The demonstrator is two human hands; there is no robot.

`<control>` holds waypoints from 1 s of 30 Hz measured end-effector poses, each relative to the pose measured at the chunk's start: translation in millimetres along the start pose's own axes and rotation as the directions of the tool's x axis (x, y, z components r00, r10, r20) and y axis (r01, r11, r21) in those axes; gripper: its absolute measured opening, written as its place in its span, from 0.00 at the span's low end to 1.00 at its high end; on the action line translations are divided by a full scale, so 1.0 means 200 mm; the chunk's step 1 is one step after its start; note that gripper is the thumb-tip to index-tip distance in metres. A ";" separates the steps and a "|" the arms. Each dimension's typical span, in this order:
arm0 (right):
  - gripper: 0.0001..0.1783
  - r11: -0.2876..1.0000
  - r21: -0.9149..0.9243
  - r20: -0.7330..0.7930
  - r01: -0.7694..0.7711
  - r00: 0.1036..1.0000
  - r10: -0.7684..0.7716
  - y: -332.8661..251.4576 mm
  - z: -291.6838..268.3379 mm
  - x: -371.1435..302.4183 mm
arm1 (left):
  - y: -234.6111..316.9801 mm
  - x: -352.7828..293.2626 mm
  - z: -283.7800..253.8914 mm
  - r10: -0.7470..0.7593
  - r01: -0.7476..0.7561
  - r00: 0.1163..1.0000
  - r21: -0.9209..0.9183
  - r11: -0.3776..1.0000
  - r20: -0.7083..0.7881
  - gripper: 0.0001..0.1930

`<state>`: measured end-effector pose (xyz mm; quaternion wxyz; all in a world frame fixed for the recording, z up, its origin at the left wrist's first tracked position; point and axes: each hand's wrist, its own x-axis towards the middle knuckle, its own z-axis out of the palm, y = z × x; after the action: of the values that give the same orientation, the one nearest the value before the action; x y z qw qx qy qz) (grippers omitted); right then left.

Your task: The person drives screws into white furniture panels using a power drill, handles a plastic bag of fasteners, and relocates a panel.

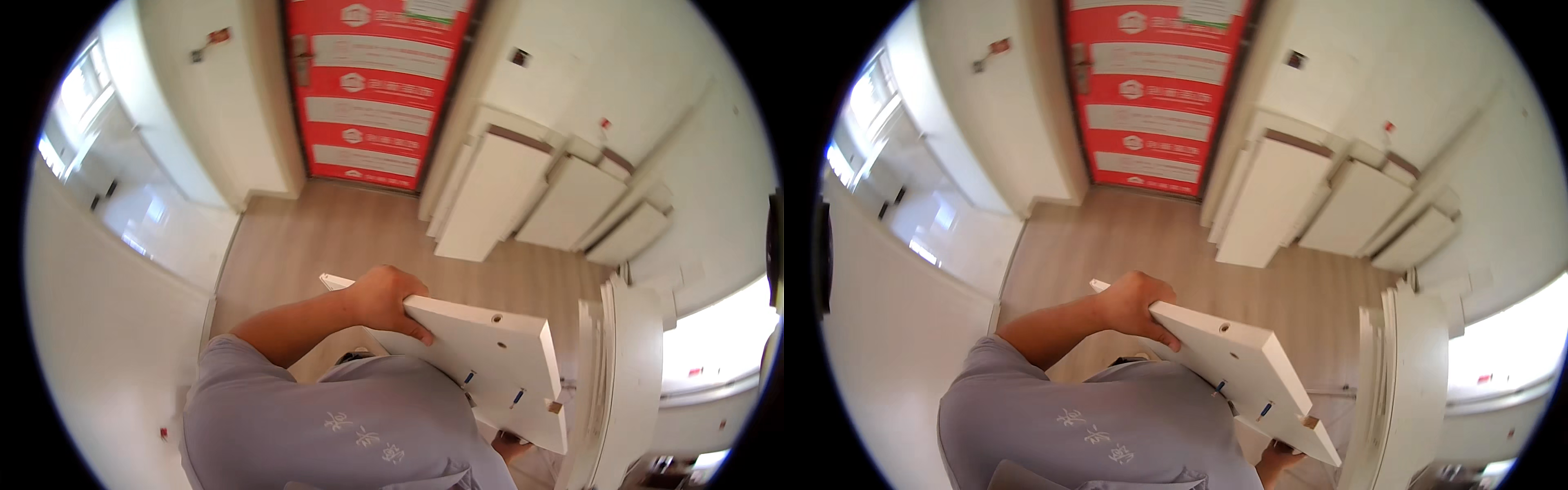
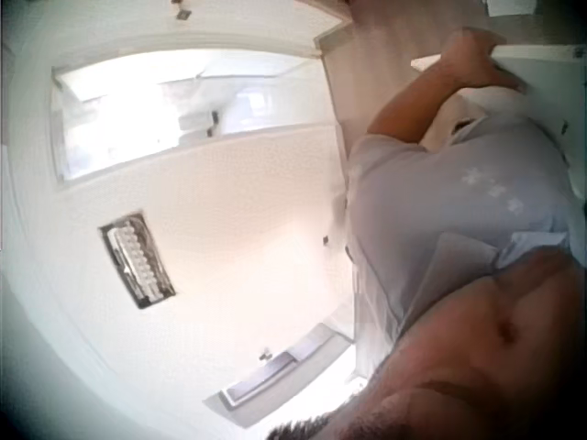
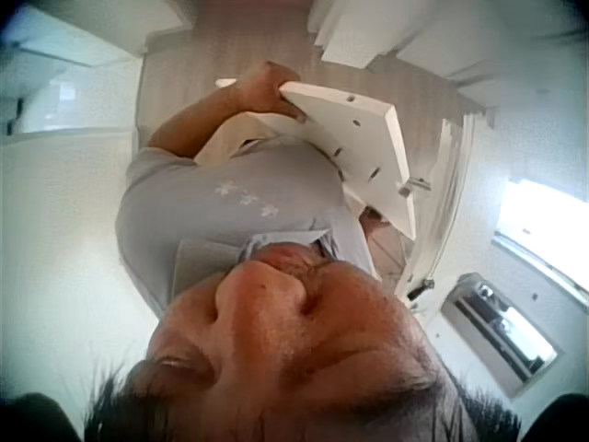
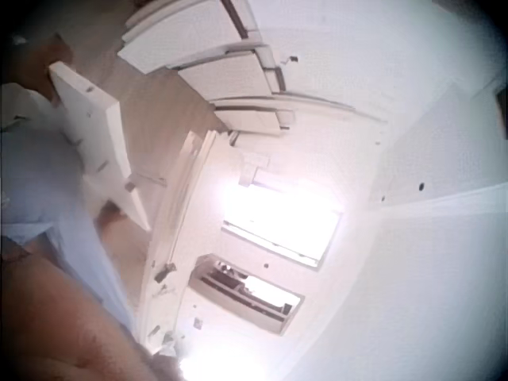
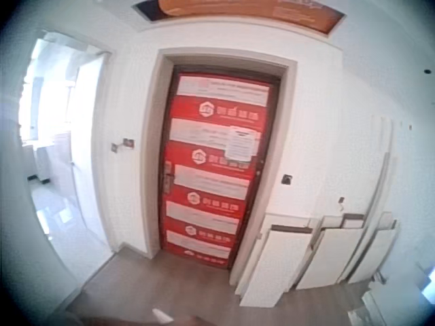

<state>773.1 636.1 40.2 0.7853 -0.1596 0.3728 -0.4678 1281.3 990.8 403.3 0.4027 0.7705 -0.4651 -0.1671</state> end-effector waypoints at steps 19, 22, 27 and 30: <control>0.53 0.497 -0.643 -0.105 -0.583 0.710 0.697 1.41 1.90 0.58 | -0.26 -0.58 -0.94 -0.495 0.580 0.799 0.219 0.785 -0.343 0.26; 0.49 0.347 -0.780 -0.073 -0.520 0.626 0.776 1.70 2.12 0.67 | -0.33 -0.46 -0.97 -0.593 0.682 0.727 0.272 0.678 -0.345 0.24; 0.45 0.095 -0.938 -0.097 -0.333 0.516 0.851 2.00 2.32 0.86 | -0.76 -0.36 -1.03 -0.767 0.844 0.532 0.292 0.449 -0.359 0.23; 0.41 -0.132 -0.979 -0.196 -0.157 0.528 0.826 2.06 2.37 0.88 | -0.98 -0.55 -1.07 -0.844 0.925 0.358 0.275 0.263 -0.398 0.22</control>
<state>1425.6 650.7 35.2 0.6620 -0.5650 0.3781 0.3156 1475.2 1232.3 371.1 0.0835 0.9779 0.0594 -0.1823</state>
